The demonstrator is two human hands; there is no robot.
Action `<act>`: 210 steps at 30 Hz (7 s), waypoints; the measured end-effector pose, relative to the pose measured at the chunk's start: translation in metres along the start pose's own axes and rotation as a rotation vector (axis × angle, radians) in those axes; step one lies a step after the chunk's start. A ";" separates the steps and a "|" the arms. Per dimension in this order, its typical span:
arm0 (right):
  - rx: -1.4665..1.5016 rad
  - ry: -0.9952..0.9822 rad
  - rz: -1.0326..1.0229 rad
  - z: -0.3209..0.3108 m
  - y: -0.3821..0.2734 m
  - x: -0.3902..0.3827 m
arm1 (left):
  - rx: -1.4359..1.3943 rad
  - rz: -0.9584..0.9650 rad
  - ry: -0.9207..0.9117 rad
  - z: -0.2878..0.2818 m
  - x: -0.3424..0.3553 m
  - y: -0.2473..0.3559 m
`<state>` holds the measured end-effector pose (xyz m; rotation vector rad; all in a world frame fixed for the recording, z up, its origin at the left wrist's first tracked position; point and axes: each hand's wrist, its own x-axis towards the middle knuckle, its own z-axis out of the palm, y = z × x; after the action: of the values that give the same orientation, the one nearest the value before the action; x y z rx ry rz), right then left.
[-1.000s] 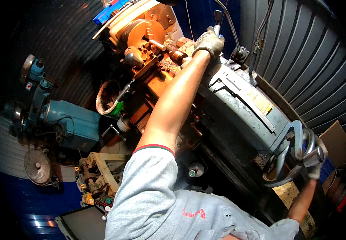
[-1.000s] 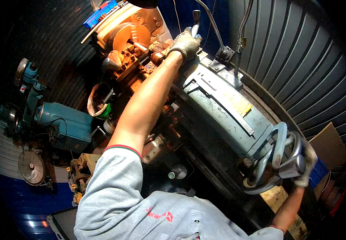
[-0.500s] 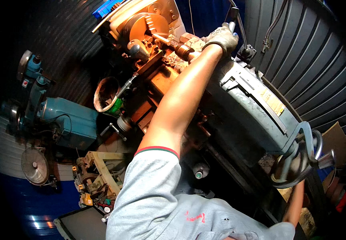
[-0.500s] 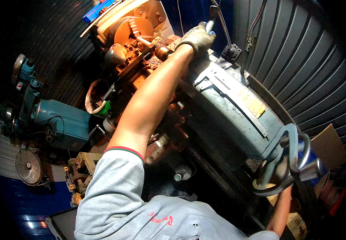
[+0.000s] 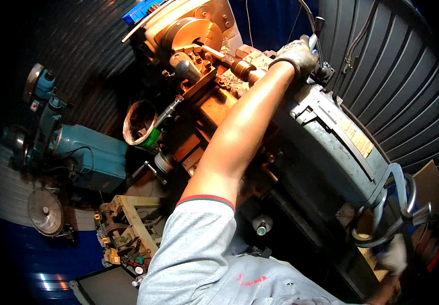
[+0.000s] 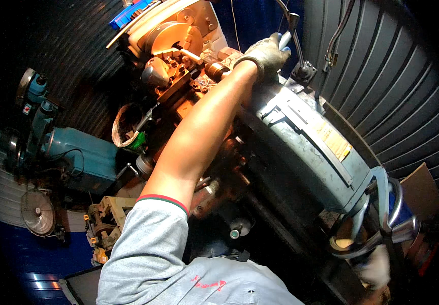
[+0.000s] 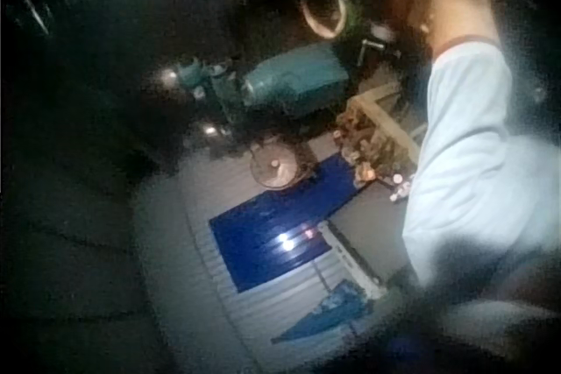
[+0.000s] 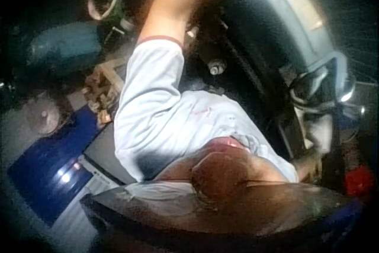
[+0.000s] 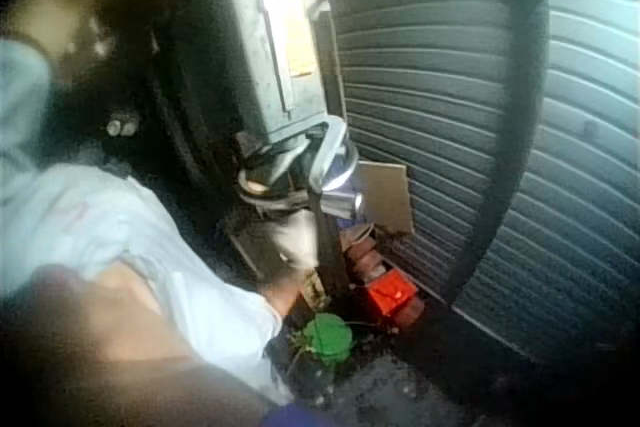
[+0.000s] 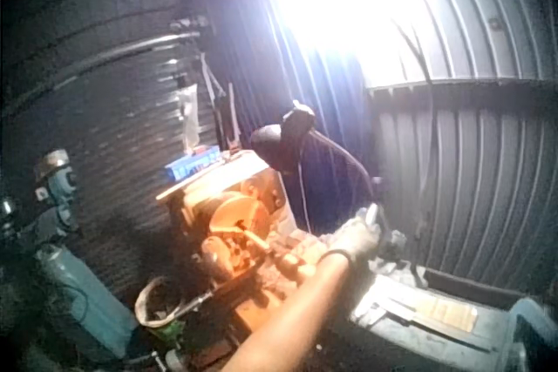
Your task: The person operates a metal lathe, adjusting the tool post and cross-slide with gloved hands while the chuck rotates. They use a wrench to tighten components and manipulate the carriage and tailstock controls.
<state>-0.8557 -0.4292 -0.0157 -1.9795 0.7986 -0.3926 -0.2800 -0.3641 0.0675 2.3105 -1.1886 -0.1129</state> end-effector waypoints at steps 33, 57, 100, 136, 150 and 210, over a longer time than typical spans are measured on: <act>-0.090 -0.087 -0.037 0.045 -0.010 -0.008 | -0.015 -0.008 0.016 0.002 0.003 0.001; -0.149 -0.109 0.012 0.048 -0.029 -0.017 | -0.065 0.019 0.005 0.000 0.003 -0.010; -0.223 0.565 0.082 0.161 0.110 -0.078 | -0.081 0.020 0.020 0.005 0.006 -0.005; 0.984 0.744 0.031 0.174 -0.004 -0.016 | -0.318 0.064 -0.107 0.043 0.038 0.115; 0.853 0.832 0.174 0.168 -0.081 -0.003 | -0.303 0.087 0.104 0.055 0.031 0.112; 0.217 0.915 0.243 0.080 0.044 0.005 | 0.019 -0.745 -0.897 -0.081 -0.483 -0.605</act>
<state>-0.8233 -0.3964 -0.0950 -1.4258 1.4618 -1.2192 -0.1068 0.3292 -0.2412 2.6600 -0.5601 -1.5174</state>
